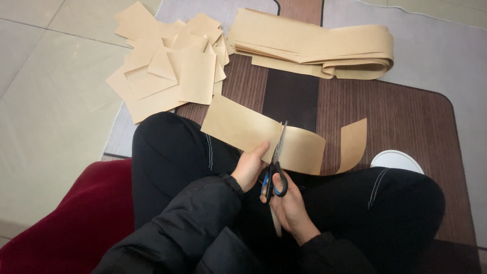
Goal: Cutting brown paper strips with scissors and folding them into individual wrappers.
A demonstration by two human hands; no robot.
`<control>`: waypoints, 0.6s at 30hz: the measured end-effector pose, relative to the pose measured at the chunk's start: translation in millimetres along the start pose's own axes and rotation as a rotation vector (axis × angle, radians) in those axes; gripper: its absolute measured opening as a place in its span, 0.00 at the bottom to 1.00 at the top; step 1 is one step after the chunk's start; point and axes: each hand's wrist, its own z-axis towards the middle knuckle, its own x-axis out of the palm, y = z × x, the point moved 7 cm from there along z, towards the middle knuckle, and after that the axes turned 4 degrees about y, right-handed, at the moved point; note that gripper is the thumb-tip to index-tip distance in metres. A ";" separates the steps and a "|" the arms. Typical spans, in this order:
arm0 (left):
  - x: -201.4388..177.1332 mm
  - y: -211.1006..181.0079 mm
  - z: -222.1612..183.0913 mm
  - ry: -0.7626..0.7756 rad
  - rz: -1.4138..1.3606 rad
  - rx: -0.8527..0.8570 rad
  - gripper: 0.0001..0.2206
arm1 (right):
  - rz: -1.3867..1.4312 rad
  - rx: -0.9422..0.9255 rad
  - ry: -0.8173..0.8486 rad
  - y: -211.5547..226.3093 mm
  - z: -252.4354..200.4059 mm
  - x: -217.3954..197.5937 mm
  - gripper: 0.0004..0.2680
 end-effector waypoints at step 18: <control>0.6 -8.3 -6.6 -0.058 0.052 0.002 0.25 | 0.037 0.047 -0.035 -6.7 -0.8 -5.9 0.15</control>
